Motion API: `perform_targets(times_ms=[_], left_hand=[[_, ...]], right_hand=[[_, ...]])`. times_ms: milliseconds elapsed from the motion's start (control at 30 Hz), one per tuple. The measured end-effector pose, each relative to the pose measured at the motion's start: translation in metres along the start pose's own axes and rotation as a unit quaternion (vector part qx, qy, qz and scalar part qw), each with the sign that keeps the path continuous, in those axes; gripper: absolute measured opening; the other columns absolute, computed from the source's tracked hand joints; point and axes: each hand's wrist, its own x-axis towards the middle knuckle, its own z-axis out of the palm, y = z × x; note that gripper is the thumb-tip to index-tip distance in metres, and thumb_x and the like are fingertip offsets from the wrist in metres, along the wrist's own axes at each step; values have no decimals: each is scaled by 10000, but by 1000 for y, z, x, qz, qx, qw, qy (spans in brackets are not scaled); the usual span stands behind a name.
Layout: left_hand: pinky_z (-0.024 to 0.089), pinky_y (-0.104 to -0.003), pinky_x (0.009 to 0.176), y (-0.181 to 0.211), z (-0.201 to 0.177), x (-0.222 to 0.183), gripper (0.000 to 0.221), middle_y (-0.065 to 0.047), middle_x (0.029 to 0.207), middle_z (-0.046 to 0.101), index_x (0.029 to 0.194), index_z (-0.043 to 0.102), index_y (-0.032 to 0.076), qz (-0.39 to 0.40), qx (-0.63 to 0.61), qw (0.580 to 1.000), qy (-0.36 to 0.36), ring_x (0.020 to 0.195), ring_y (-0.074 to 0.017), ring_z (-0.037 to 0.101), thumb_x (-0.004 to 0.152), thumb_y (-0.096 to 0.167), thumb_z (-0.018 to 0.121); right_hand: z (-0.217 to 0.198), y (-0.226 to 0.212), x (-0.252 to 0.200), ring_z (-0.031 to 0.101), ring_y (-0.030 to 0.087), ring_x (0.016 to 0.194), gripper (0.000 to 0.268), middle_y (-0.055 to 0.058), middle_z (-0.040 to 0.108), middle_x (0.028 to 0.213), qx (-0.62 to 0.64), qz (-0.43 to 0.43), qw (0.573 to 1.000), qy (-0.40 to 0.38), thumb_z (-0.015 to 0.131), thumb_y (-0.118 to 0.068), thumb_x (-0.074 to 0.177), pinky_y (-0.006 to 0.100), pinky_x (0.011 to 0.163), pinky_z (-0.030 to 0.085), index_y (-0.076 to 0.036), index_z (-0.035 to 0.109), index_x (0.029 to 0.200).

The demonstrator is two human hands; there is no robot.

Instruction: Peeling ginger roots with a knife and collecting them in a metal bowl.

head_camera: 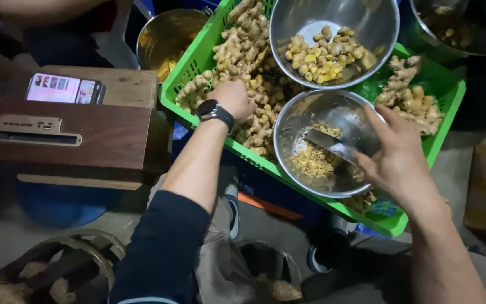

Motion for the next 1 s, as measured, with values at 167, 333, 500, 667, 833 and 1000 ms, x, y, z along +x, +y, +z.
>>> perform_targets(times_ms=[167,333,500,667,833,1000], left_hand=[[618,-387,904,19,9,0,626,-142,1390,617,1446,560,187,132,14,988,-80,1133,-275,678,873,-49,646],[517,-540,979,10,73,43,432,-178,1311,531,1360,591,192,190,149,969,-58,1283,-374,478,930,182,635],[487,-535,999,6,69,36,607,-142,1267,539,1456,568,325,200,150,967,-39,1239,-334,491,898,155,733],[566,-384,688,-2,59,33,319,-95,1106,592,1168,727,145,225,112,968,-26,950,-267,589,890,290,785],[597,-490,704,-8,58,43,175,-89,1012,719,985,777,146,279,74,957,0,942,-299,666,854,250,728],[596,-544,746,4,67,39,254,-179,1062,703,1110,698,122,249,83,964,-33,1045,-351,634,940,306,654]], right_hand=[[-8,2,-3,560,431,1275,610,278,624,1380,59,-11,996,65,794,-198,866,558,1040,455,67,637,1393],[-10,-4,-8,547,412,1294,583,257,624,1380,57,27,997,35,777,-206,881,553,1035,453,52,639,1386],[-13,-6,-13,557,410,1280,565,258,631,1358,73,19,996,37,763,-213,885,543,1010,469,36,640,1377],[-21,-5,-18,559,420,1309,523,269,623,1383,104,28,992,64,751,-185,903,560,1065,454,63,646,1352],[-23,1,-18,539,428,1303,646,280,594,1407,73,87,994,-6,752,-257,864,577,1061,449,33,580,1415],[-40,-21,-6,555,413,1305,808,182,543,1498,1,248,961,-122,726,-451,848,636,985,509,-84,473,1523]])
